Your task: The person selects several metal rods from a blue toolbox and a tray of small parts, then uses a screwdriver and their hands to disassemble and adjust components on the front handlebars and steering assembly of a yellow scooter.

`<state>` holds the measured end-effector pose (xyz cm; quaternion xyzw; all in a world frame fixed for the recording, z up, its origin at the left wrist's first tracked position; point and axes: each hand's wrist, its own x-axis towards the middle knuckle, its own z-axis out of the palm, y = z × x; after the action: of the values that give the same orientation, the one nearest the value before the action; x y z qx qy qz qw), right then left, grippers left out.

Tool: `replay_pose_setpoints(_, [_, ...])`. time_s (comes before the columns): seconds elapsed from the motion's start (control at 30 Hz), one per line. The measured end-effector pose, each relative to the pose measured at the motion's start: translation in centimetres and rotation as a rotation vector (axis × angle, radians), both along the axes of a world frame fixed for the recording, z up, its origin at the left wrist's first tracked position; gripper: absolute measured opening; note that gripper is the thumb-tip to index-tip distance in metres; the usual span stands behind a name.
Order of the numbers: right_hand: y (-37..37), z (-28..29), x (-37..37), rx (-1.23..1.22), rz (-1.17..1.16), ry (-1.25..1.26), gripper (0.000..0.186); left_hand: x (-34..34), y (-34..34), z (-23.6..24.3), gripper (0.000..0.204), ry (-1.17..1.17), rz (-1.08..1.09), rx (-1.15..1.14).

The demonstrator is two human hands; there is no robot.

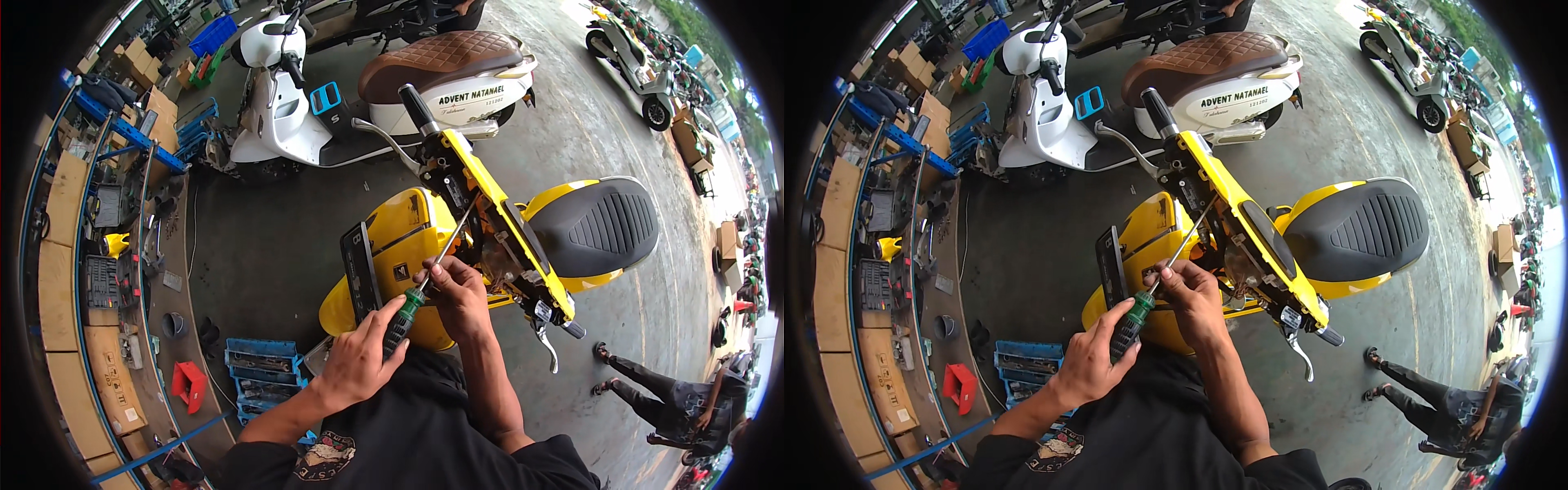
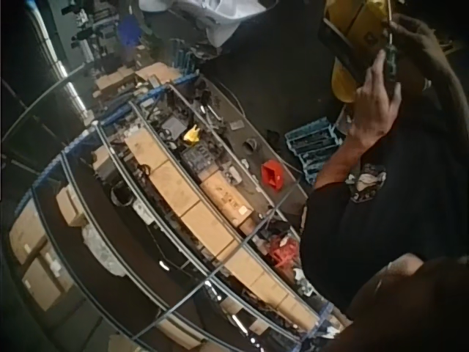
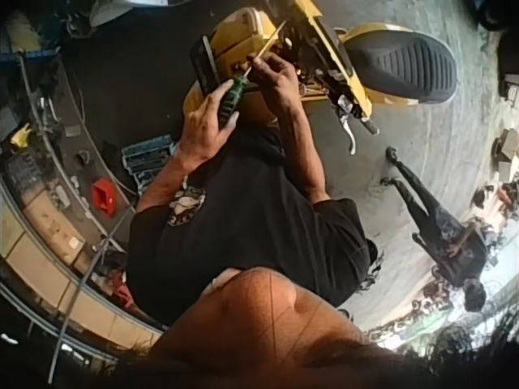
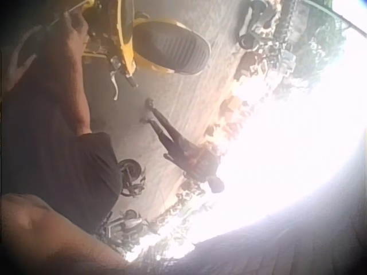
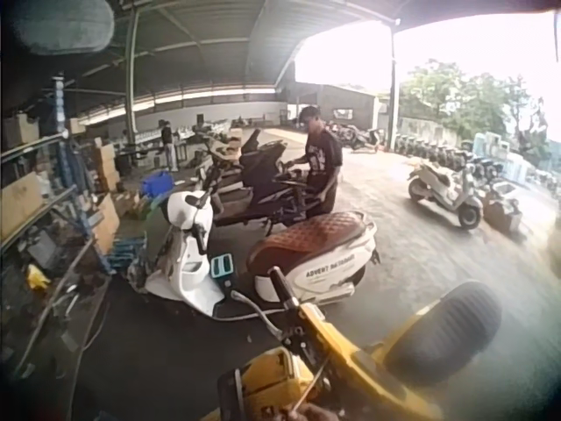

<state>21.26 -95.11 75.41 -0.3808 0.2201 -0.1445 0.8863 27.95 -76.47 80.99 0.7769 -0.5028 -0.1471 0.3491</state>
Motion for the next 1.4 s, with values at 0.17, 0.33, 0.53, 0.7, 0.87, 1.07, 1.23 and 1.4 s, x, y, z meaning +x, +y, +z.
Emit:
replay_pose_setpoints(0.17, [0.4, 0.4, 0.7, -0.055, 0.014, 0.007, 0.027, 1.7, 0.9, -2.6, 0.058, 1.750, 0.045, -0.335])
replay_pose_setpoints(0.33, [-0.1, 0.6, 1.3, 0.087, 0.009, -0.105, 0.025, 0.0, 0.3, -3.3, 0.057, 2.495, -0.178, -0.676])
replay_pose_setpoints(0.53, [0.0, 0.3, 1.0, 0.099, -0.051, -0.031, 0.020, -1.0, 0.6, 1.1, 0.065, 0.189, 0.143, -0.020])
replay_pose_setpoints(0.7, [-0.5, 0.2, 0.8, 0.064, -0.004, -0.020, 0.025, -0.4, 0.6, -1.8, 0.054, 0.998, 0.135, -0.147])
replay_pose_setpoints(0.87, [-1.3, 1.2, 0.6, 0.150, -0.010, -0.089, 0.029, 0.7, 1.4, -2.2, 0.061, 2.253, -0.071, -0.252])
replay_pose_setpoints(1.07, [-1.8, -0.4, 0.6, 0.150, -0.024, -0.006, 0.026, -0.3, 1.2, -0.5, 0.083, 0.702, 0.094, -0.142])
replay_pose_setpoints(1.23, [-1.8, 0.1, 1.2, 0.116, -0.013, 0.003, 0.025, 0.4, 1.8, 0.3, 0.053, 0.913, 0.174, -0.196])
replay_pose_setpoints(1.4, [-1.4, 2.0, 1.9, 0.152, -0.047, -0.050, 0.023, -0.2, 2.5, -2.1, 0.058, 2.159, 0.029, -0.377])
